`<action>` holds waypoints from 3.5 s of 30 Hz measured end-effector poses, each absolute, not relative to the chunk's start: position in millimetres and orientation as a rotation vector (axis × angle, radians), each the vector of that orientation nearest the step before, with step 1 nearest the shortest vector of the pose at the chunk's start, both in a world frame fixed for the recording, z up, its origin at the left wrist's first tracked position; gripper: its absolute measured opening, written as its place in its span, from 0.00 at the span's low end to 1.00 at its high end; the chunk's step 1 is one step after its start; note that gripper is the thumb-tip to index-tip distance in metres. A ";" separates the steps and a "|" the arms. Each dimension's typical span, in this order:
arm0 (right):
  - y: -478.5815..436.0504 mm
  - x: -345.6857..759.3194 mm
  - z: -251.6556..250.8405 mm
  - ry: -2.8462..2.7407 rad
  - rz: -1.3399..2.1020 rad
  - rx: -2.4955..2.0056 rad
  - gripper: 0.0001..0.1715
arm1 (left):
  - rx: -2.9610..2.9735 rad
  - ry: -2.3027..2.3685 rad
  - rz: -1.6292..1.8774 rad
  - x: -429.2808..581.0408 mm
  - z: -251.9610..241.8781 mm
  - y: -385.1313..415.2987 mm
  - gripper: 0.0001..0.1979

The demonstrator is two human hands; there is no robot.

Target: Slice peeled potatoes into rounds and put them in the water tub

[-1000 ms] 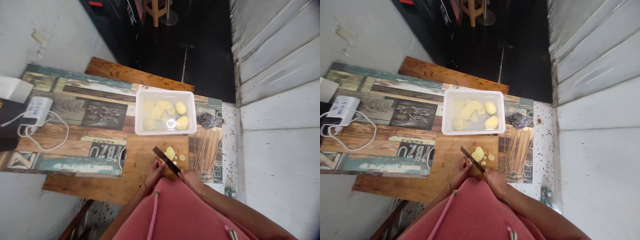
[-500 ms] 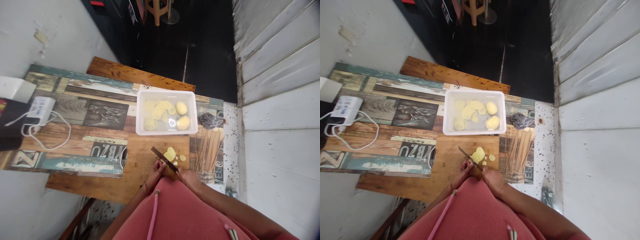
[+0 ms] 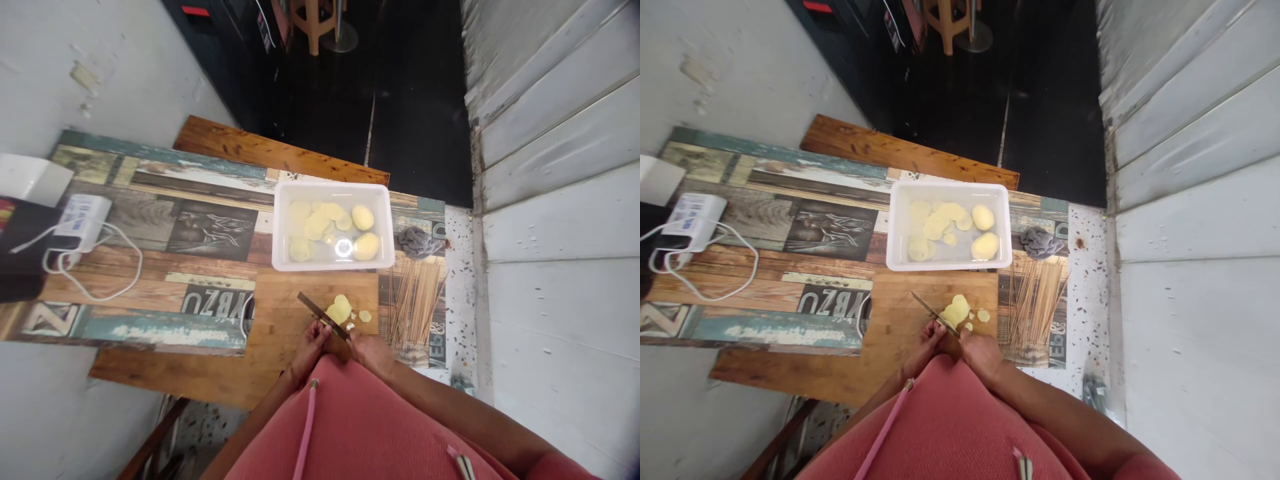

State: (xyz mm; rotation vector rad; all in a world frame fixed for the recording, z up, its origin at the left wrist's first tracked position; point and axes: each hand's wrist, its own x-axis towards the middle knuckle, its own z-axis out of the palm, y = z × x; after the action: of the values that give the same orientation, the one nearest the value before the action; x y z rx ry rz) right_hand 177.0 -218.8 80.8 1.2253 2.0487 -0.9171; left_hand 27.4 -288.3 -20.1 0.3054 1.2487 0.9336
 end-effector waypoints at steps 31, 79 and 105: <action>-222.4 168.1 68.4 2.134 -0.849 1.227 0.21 | 0.352 1.181 1.006 29.0 -31.7 -290.6 0.23; -140.2 261.5 125.1 2.660 -0.165 1.849 0.14 | 2.343 1.122 -0.247 9.1 28.0 -202.7 0.43; -171.5 280.4 109.6 2.470 -0.300 2.013 0.11 | 1.637 1.347 0.177 -2.3 49.3 -177.2 0.09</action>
State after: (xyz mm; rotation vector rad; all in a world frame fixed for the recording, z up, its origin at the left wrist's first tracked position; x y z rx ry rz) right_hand 280.4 -171.5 109.6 2.0131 2.4704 -0.2997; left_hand -2.3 -177.2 49.3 1.6370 1.3470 0.1770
